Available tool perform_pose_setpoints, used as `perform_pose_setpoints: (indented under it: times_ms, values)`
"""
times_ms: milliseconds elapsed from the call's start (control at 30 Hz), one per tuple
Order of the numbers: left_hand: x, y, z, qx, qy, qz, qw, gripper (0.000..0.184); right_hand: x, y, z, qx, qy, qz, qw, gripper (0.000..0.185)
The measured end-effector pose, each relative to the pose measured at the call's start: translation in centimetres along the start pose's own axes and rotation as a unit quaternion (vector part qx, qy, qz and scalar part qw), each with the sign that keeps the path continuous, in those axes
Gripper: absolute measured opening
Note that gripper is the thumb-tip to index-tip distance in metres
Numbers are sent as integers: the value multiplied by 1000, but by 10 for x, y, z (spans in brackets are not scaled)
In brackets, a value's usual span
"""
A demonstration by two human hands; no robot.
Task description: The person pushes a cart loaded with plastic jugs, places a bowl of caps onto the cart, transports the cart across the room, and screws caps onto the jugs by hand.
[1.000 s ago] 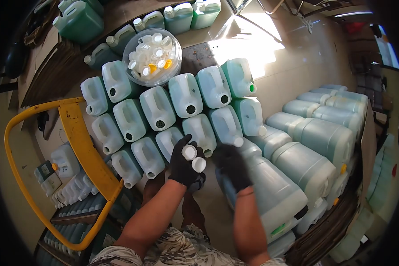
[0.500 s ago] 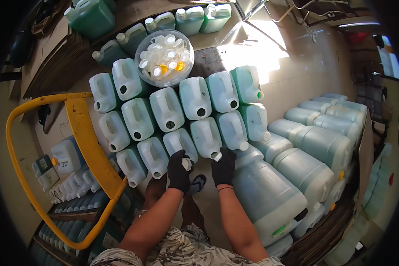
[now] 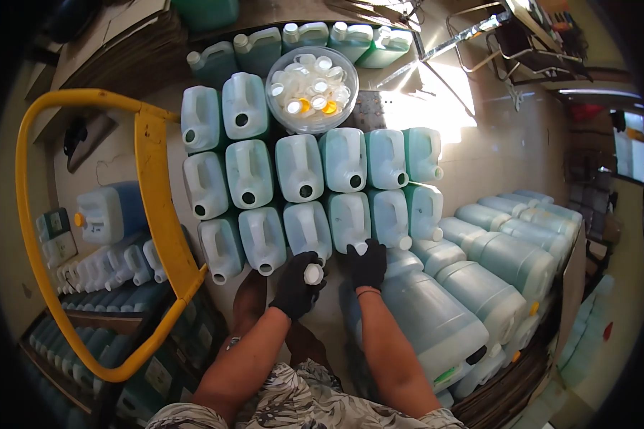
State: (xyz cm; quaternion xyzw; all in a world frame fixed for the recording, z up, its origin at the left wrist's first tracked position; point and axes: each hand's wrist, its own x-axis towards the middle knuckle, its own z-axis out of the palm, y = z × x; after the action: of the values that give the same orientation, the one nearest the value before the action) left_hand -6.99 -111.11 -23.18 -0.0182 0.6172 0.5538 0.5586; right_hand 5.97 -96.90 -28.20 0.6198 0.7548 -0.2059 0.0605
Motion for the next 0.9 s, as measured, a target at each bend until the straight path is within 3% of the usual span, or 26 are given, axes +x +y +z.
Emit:
perform_pose_setpoints:
  times_ms: [167,267,300,400,433,533,567,667,700,800,833,900]
  values:
    - [-12,-35,-15,-57,-46,111,991,42,21,2,0,-80,-98,76,989,49]
    - [-42,-44,-27,156,22,265,951,47,5,1,-3,-86,-76,-26,993,46]
    - [-52,-56,-33,151,31,269,951,47,0,5,-1,-89,-75,-37,993,46]
    - [-86,-96,-50,156,72,270,947,44,-7,27,-1,-96,13,-294,951,46]
    - [-99,-109,-54,150,80,270,948,44,-5,35,-4,-100,11,-302,948,46]
    - [-133,-140,-65,-101,38,81,991,54,8,43,-11,-43,-35,-461,886,44]
    - [-141,-152,-69,-106,41,82,990,54,4,39,-10,-46,-38,-465,883,44]
    - [-156,-163,-77,-390,61,19,918,53,-10,25,-10,-84,2,-325,942,35]
    - [-160,-162,-77,-395,62,16,916,53,-12,24,-7,-89,-1,-326,941,35]
    - [-164,-145,-85,-114,91,97,985,51,-10,19,11,-46,69,-147,986,35]
    - [-159,-140,-87,-113,90,98,985,51,-5,14,16,-45,70,-146,986,35]
    - [-147,-130,-88,-325,85,27,941,26,15,10,18,-105,22,-30,994,39]
